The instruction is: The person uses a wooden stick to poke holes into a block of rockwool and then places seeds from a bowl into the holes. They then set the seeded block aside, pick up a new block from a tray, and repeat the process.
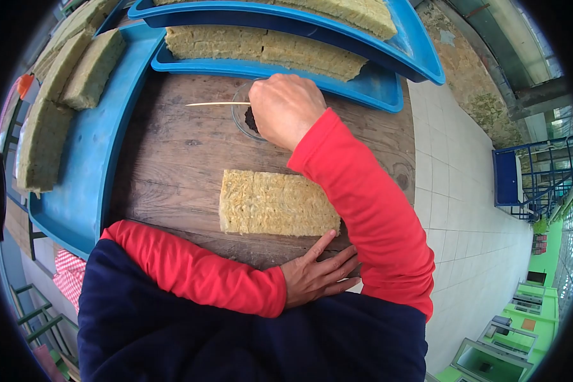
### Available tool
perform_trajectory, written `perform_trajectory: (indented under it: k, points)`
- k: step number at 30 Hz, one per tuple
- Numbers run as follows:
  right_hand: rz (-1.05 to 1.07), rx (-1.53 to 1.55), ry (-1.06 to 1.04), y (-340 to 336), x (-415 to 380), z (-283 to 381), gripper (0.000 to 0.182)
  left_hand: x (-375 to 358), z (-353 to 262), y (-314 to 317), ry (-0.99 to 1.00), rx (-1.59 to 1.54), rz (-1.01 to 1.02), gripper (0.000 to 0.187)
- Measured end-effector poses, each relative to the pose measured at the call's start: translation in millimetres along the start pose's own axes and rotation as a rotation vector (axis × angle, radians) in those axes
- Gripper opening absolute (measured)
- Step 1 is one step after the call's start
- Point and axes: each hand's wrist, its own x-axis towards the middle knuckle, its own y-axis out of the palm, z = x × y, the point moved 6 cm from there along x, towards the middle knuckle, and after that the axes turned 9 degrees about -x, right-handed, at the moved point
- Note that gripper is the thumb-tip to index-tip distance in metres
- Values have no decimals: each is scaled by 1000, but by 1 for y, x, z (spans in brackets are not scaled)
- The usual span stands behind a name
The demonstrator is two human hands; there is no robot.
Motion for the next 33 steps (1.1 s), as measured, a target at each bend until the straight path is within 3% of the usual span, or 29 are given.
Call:
perform_trajectory:
  k: [4, 6, 9, 10, 12, 15, 33]
  points:
    - [-24, 103, 14, -9, -11, -4, 14, -1, -1, 1, 6, 0, 5, 53]
    - [-237, 124, -26, -24, -26, -8, 11, -1, 0, 1, 3, 6, -11, 54]
    - [-339, 235, 18, -40, -62, -20, 8, -1, 0, 2, 0, 3, -3, 54]
    - [-335, 230, 32, -45, -82, -23, 8, -1, 0, 2, -2, 6, 6, 53]
    - [-115, 331, 159, -39, -117, -30, 8, -1, 0, 2, -1, 0, 1, 53]
    - [-93, 373, 179, -26, -148, -31, 8, -2, 0, 2, -1, -9, -16, 53]
    - [-172, 342, 201, -12, -159, -34, 7, -2, 1, 1, -27, -20, -51, 52]
